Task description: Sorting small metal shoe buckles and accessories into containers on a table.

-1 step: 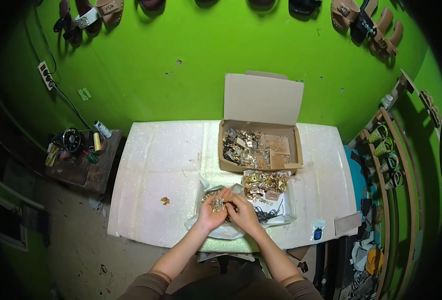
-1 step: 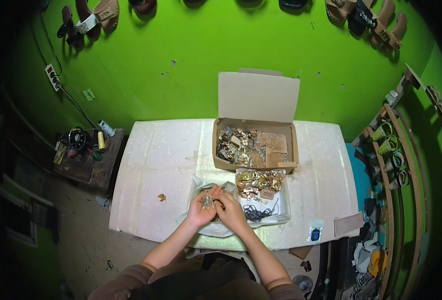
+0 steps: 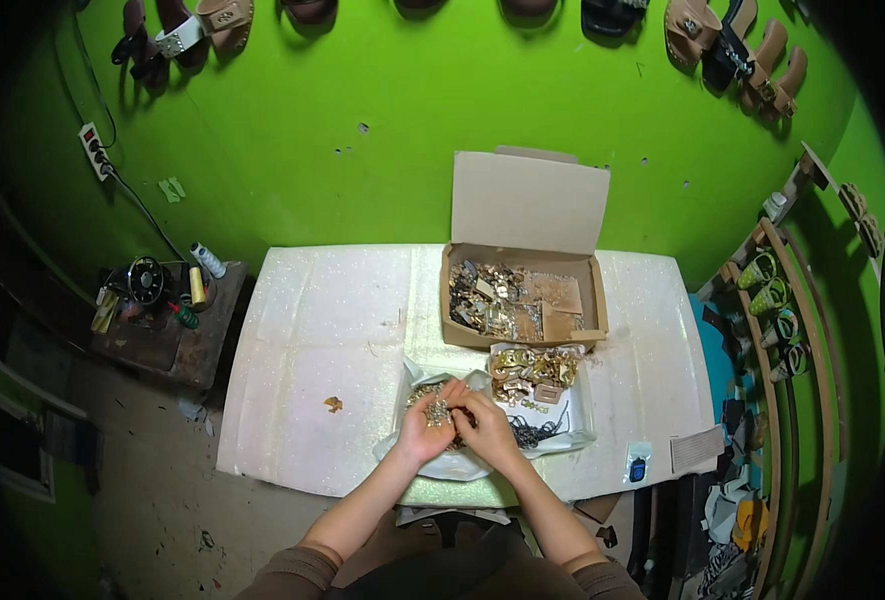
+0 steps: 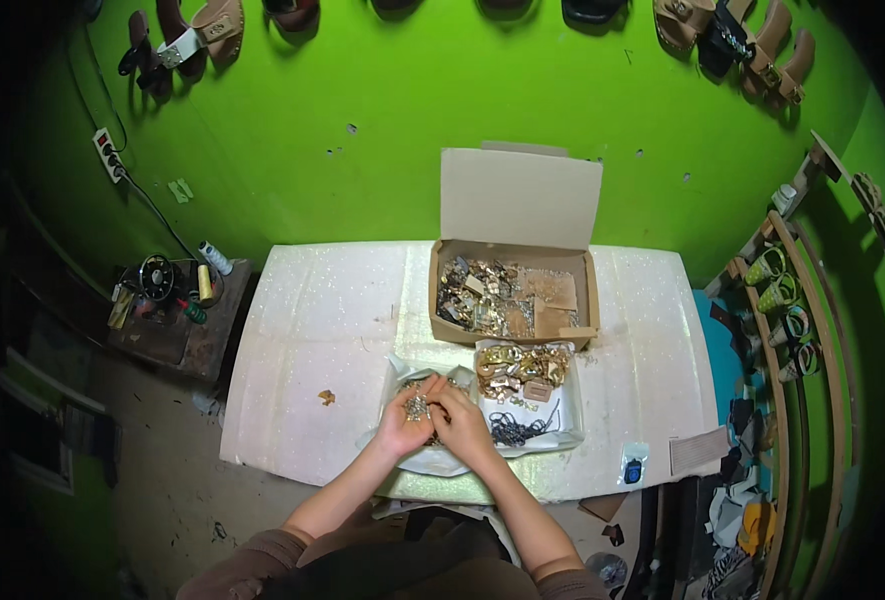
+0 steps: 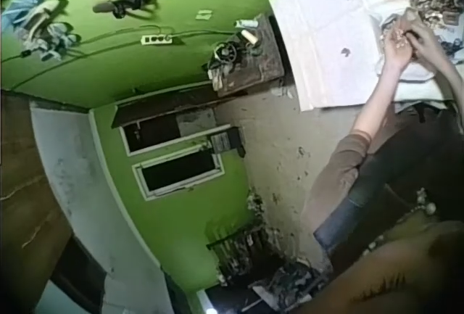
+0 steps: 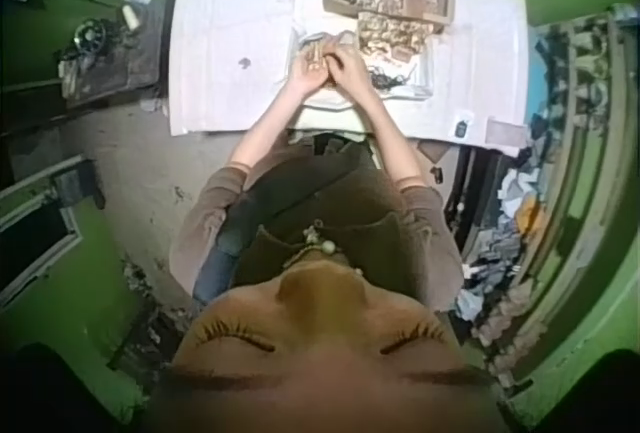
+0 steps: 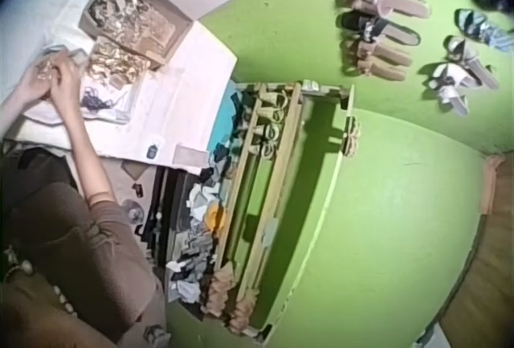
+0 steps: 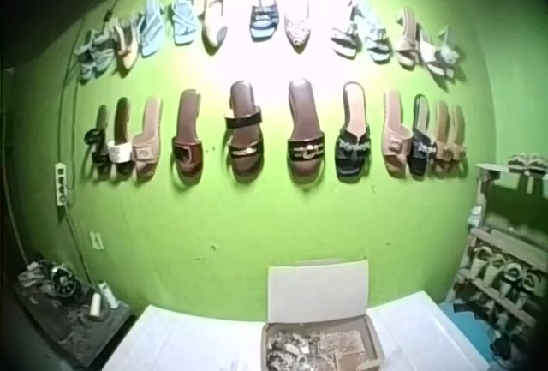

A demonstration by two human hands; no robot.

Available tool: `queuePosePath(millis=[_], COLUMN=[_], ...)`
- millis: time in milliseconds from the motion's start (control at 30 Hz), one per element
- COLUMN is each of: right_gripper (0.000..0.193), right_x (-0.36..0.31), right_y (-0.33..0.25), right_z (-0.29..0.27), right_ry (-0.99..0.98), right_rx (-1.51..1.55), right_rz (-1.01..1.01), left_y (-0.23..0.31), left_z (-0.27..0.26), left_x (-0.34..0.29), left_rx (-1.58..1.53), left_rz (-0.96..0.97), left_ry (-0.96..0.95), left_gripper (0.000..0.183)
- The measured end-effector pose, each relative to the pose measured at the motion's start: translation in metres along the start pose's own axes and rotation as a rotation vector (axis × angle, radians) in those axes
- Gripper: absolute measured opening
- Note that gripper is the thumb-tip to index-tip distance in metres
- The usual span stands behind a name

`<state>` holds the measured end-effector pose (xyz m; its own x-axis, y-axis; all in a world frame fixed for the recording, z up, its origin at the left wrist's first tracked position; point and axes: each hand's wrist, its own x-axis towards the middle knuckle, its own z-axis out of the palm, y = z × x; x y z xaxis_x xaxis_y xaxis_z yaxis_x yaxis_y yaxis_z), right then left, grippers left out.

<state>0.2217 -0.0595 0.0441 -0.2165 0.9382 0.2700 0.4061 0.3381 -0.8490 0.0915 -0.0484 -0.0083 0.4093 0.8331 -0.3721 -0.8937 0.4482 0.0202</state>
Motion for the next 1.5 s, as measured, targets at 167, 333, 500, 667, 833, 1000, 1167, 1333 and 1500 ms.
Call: queuePosePath(millis=[167,333,500,667,833,1000,1167,1333,1500], right_gripper=[0.013,0.016,0.017,0.017,0.016,0.016,0.016,0.016,0.016], right_x=[0.006,0.005,0.005,0.004,0.003,0.001,-0.008,-0.015,-0.015], right_y=[-0.004,-0.01,-0.01,-0.011,-0.015,-0.009,-0.001,0.001,0.012], right_z=[0.022,0.042,0.053,0.051,0.039,0.035,0.041,0.045,0.047], right_ry=[-0.045,-0.091,-0.068,-0.072,-0.028,0.022,0.067,0.05,0.089], right_rx=[-0.068,-0.157,-0.231,-0.112,0.05,-0.018,0.023,0.132,0.252], right_rz=[-0.081,-0.079,-0.075,-0.031,0.081,0.116,0.167,0.277,0.368], left_y=[0.014,0.023,0.027,0.032,0.034,0.037,0.039,0.042,0.041], left_z=[0.008,-0.005,-0.008,-0.016,-0.015,-0.016,-0.011,-0.018,-0.009], left_x=[-0.01,-0.012,-0.014,-0.02,-0.021,-0.019,-0.027,-0.029,-0.027], left_rx=[0.107,0.205,0.237,0.163,0.125,0.03,0.083,0.101,0.065], left_rz=[-0.056,-0.068,-0.087,-0.086,-0.097,-0.099,-0.126,-0.144,-0.157], left_ry=[0.05,0.013,-0.012,0.031,0.042,0.038,0.029,0.041,0.083], left_gripper=[0.04,0.041,0.041,0.041,0.038,0.039,0.037,0.037,0.037])
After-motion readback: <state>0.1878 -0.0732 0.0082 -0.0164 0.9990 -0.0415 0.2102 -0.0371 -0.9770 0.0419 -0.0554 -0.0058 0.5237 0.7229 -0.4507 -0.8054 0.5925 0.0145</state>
